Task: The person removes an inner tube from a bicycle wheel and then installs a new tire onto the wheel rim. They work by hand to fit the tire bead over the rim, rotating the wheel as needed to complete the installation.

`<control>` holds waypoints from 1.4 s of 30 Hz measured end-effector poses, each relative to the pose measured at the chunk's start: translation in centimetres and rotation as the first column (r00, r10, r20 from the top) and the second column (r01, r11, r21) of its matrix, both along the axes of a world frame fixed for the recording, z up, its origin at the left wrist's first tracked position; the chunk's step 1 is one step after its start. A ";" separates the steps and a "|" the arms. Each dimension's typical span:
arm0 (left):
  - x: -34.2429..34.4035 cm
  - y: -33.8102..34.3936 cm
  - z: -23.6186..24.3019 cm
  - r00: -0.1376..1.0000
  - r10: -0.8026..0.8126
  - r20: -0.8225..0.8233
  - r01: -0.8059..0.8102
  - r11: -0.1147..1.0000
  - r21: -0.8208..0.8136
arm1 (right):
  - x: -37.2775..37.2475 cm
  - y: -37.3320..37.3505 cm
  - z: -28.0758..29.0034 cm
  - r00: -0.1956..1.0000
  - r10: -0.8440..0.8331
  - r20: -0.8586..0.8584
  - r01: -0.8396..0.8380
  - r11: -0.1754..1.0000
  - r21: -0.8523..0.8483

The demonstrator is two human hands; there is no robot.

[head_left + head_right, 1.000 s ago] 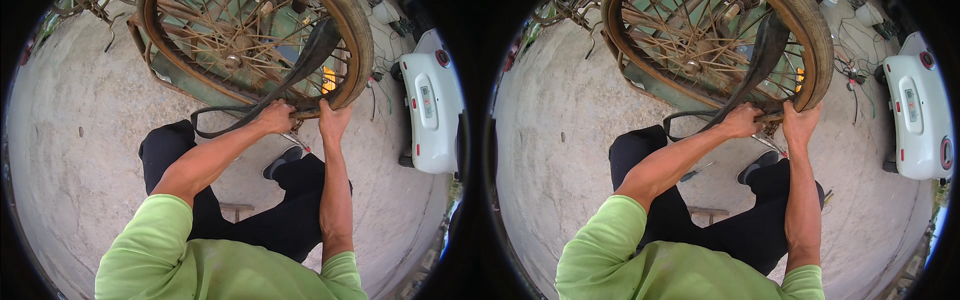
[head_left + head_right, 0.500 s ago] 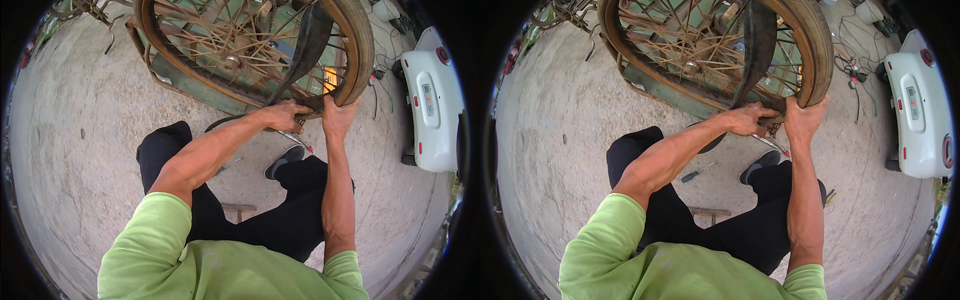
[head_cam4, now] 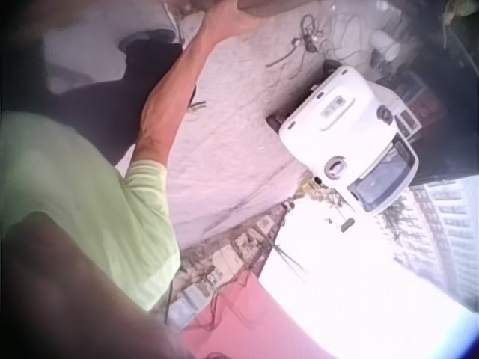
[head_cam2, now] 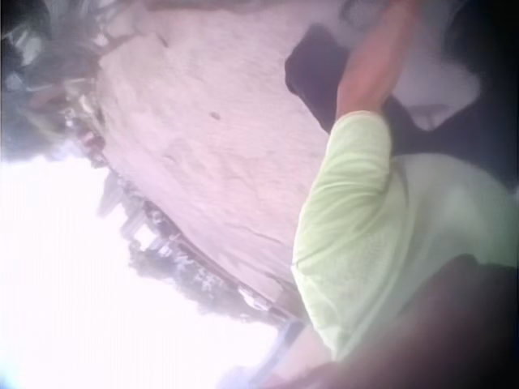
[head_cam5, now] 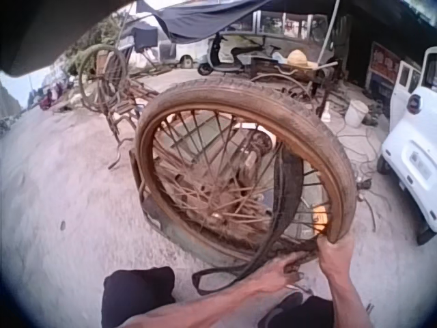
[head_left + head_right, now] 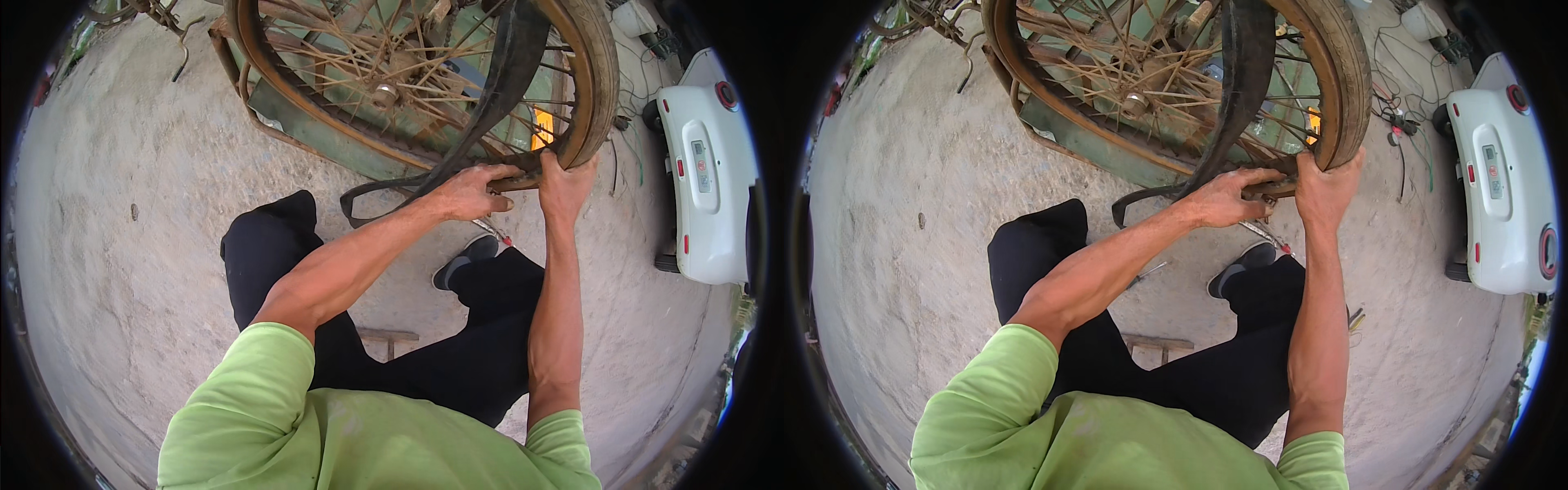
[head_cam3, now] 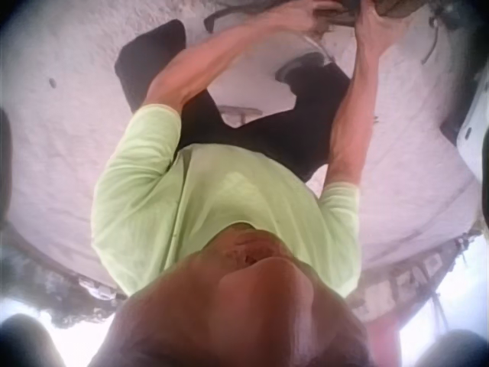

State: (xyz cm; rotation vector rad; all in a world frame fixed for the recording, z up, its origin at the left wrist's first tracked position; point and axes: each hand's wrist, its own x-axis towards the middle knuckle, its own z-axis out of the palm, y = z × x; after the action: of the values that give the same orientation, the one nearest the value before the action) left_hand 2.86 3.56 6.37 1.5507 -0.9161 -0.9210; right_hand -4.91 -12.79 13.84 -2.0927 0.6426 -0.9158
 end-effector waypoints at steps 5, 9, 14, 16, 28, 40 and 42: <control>1.0 0.3 1.2 0.993 -0.114 0.007 0.113 0.989 0.099 | 0.3 -0.1 -0.1 0.999 -0.015 0.039 0.015 1.000 0.001; 0.0 -1.2 1.0 0.968 -0.123 0.219 0.089 0.983 0.158 | 1.0 0.4 0.2 0.998 -0.046 0.050 0.045 0.999 0.022; -2.3 -2.3 1.8 0.968 0.007 0.250 -0.047 0.987 0.153 | 0.9 1.3 2.7 0.995 -0.084 -0.049 0.083 0.996 -0.015; -2.1 -2.5 0.7 0.972 0.057 0.226 -0.072 0.996 0.055 | 0.6 1.5 3.0 0.999 -0.039 -0.001 0.039 0.999 -0.007; 0.0 0.2 -0.5 0.875 0.180 -0.450 -0.222 0.974 -0.042 | -1.9 1.2 -1.8 0.992 0.055 -0.116 -0.014 0.943 0.332; 5.4 12.4 -8.4 0.828 0.240 0.507 -0.504 0.715 0.484 | -1.0 2.2 0.4 0.998 -0.032 -0.047 0.037 0.993 0.114; 4.8 10.4 -6.8 0.902 0.273 0.336 -0.412 0.778 0.475 | -0.7 1.7 -0.2 1.000 0.007 -0.016 -0.004 0.984 0.178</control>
State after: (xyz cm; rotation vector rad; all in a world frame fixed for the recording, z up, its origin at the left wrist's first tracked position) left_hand 7.70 13.96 -0.42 2.2765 -0.5170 -0.7533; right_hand -5.60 -11.08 13.61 -1.9438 0.7002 -0.8079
